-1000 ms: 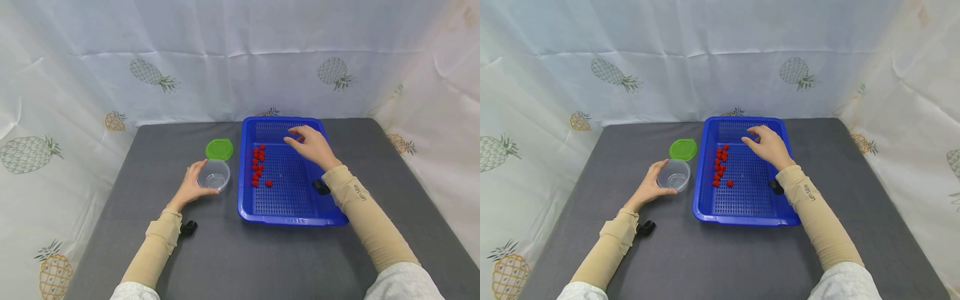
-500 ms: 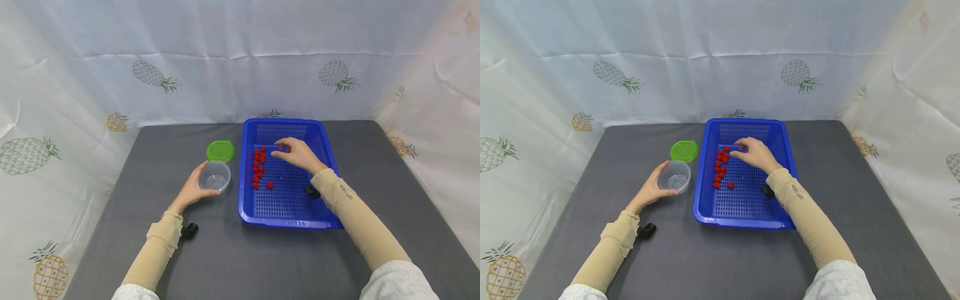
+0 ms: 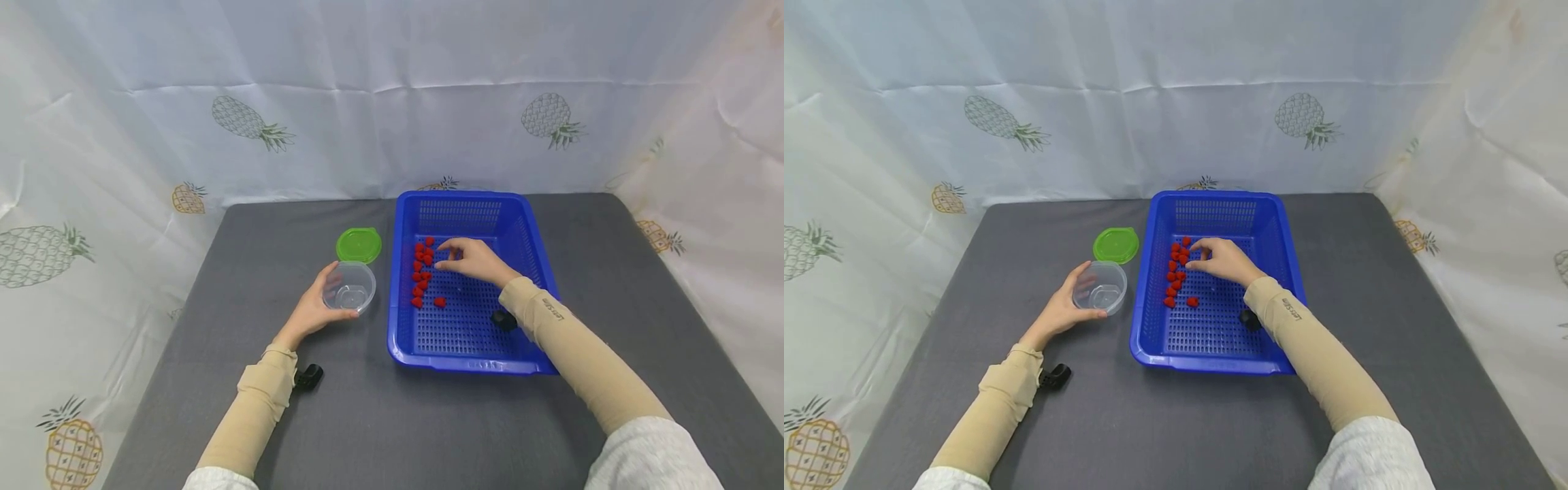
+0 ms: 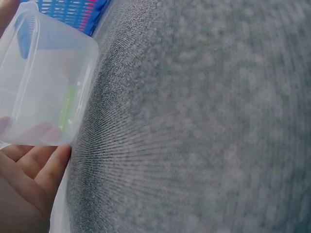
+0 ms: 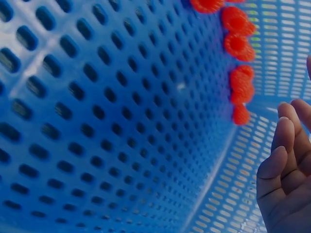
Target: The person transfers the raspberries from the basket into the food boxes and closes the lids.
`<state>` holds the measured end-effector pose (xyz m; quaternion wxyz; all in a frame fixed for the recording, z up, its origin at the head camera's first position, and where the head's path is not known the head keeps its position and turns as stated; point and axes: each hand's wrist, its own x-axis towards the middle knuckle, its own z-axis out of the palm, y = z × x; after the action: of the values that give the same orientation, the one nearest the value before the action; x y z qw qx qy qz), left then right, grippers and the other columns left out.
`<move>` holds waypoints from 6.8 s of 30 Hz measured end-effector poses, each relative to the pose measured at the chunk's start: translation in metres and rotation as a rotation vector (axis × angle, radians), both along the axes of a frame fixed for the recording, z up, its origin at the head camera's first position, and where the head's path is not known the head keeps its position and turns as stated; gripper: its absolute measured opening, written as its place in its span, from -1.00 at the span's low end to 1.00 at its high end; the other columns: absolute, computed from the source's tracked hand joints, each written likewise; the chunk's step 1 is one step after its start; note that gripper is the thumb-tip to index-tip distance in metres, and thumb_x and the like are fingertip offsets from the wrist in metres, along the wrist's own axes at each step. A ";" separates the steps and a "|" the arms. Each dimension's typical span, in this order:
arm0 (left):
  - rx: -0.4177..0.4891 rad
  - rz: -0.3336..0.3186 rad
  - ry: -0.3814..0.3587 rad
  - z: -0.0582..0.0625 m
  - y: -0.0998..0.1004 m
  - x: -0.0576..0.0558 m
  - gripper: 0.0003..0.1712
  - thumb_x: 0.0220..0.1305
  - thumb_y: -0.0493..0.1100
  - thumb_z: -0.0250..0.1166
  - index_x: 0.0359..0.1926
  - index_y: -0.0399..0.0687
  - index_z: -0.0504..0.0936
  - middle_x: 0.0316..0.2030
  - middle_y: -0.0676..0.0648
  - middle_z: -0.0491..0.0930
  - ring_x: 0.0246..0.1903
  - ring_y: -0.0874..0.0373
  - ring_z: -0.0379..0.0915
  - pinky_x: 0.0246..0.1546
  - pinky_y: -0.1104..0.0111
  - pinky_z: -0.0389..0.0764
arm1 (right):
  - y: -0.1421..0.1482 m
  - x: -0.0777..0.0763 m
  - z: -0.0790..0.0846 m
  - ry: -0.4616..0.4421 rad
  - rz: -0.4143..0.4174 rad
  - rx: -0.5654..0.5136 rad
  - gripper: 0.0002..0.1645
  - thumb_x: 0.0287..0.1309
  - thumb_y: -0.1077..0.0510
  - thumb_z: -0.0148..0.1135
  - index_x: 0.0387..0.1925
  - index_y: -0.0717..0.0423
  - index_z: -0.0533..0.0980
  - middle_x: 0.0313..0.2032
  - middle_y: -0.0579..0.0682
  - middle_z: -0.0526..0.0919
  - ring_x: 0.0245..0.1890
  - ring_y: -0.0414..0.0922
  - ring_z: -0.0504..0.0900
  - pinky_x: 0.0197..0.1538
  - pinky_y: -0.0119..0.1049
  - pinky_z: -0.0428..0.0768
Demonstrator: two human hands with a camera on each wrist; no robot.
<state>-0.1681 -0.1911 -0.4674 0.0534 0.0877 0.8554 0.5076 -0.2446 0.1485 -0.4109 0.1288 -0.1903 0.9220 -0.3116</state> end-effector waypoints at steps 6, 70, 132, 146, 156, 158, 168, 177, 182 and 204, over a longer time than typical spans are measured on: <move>0.015 -0.012 -0.003 0.022 0.007 0.008 0.24 -0.23 -0.25 0.54 0.43 -0.12 -0.03 0.26 -0.43 0.26 0.24 -0.33 0.23 0.26 -0.08 0.27 | -0.009 -0.001 -0.009 -0.019 0.043 0.015 -0.48 0.09 -0.05 0.28 0.06 0.07 0.51 -0.36 -0.03 0.56 -0.47 -0.15 0.42 -0.38 -0.31 0.39; 0.012 0.015 -0.020 -0.004 0.000 -0.002 0.29 -0.29 -0.08 0.59 0.43 0.12 -0.03 0.25 -0.26 0.32 0.27 -0.17 0.26 0.30 0.01 0.26 | -0.015 -0.009 -0.037 -0.221 0.063 -0.070 -0.70 0.07 0.17 0.28 -0.13 0.16 0.52 -0.44 -0.07 0.50 -0.44 -0.18 0.42 -0.33 -0.40 0.41; -0.047 0.017 -0.096 0.003 -0.003 0.002 0.32 -0.25 0.12 0.55 0.44 0.25 -0.12 0.32 -0.18 0.26 0.35 -0.06 0.15 0.31 -0.04 0.20 | -0.079 0.005 0.056 -0.240 0.161 -0.531 -0.63 -0.01 0.04 0.39 -0.13 0.00 0.52 -0.29 -0.07 0.54 -0.32 -0.03 0.48 -0.24 -0.26 0.49; -0.071 0.016 -0.109 0.000 -0.003 0.001 0.32 -0.25 0.18 0.53 0.43 0.35 -0.16 0.32 -0.18 0.27 0.35 -0.05 0.16 0.31 -0.07 0.19 | -0.119 -0.004 0.047 -0.289 0.217 -0.598 -0.69 0.05 0.17 0.32 -0.12 0.03 0.50 -0.31 -0.11 0.51 -0.28 -0.13 0.52 -0.14 -0.23 0.58; -0.092 0.009 -0.115 0.000 -0.003 0.002 0.33 -0.24 0.23 0.51 0.44 0.36 -0.20 0.32 -0.17 0.28 0.34 -0.05 0.17 0.27 -0.07 0.25 | -0.142 -0.008 0.041 -0.302 0.284 -0.518 -0.68 0.05 0.19 0.32 -0.11 0.08 0.51 -0.29 -0.11 0.52 -0.27 0.08 0.55 -0.21 -0.31 0.60; -0.083 0.013 -0.117 0.000 -0.003 0.002 0.34 -0.25 0.23 0.52 0.44 0.37 -0.20 0.32 -0.17 0.28 0.34 -0.05 0.17 0.27 -0.07 0.25 | -0.146 -0.009 0.041 -0.303 0.301 -0.503 -0.68 0.06 0.18 0.32 -0.10 0.07 0.51 -0.29 -0.10 0.52 -0.19 0.22 0.53 -0.20 -0.25 0.60; -0.057 0.020 -0.110 -0.003 -0.003 0.001 0.39 -0.26 0.19 0.53 0.45 0.21 -0.22 0.31 -0.18 0.29 0.33 -0.05 0.19 0.28 -0.04 0.26 | -0.156 -0.018 0.035 -0.307 0.354 -0.440 -0.66 0.08 0.18 0.30 -0.06 0.06 0.51 -0.30 -0.07 0.52 -0.19 0.04 0.58 0.00 0.11 0.51; -0.052 0.021 -0.117 -0.004 -0.004 0.001 0.34 -0.26 0.18 0.54 0.43 0.22 -0.17 0.31 -0.20 0.28 0.33 -0.05 0.19 0.26 -0.02 0.29 | -0.160 -0.026 0.027 -0.301 0.440 -0.355 -0.67 0.06 0.22 0.30 -0.08 0.10 0.53 -0.35 -0.09 0.54 -0.28 -0.16 0.55 0.00 -0.05 0.56; -0.044 0.021 -0.118 -0.004 -0.004 0.000 0.33 -0.27 0.19 0.54 0.42 0.33 -0.16 0.31 -0.16 0.29 0.33 -0.04 0.19 0.25 -0.03 0.30 | -0.162 -0.025 0.026 -0.246 0.508 -0.262 -0.69 0.07 0.26 0.26 -0.09 0.13 0.53 -0.34 -0.06 0.53 -0.30 -0.17 0.54 -0.16 -0.38 0.57; -0.037 0.014 -0.109 -0.002 -0.004 -0.001 0.30 -0.21 0.12 0.54 0.43 0.19 -0.15 0.32 -0.17 0.28 0.33 -0.03 0.20 0.27 0.00 0.29 | -0.168 -0.015 0.027 -0.040 0.546 0.087 -0.71 0.07 0.21 0.30 -0.12 0.06 0.54 -0.30 -0.03 0.63 -0.32 -0.21 0.54 -0.28 -0.48 0.49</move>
<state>-0.1695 -0.1949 -0.4697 0.0979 0.0529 0.8610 0.4962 -0.2599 -0.0195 -0.3841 0.2344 -0.4199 0.8463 -0.2293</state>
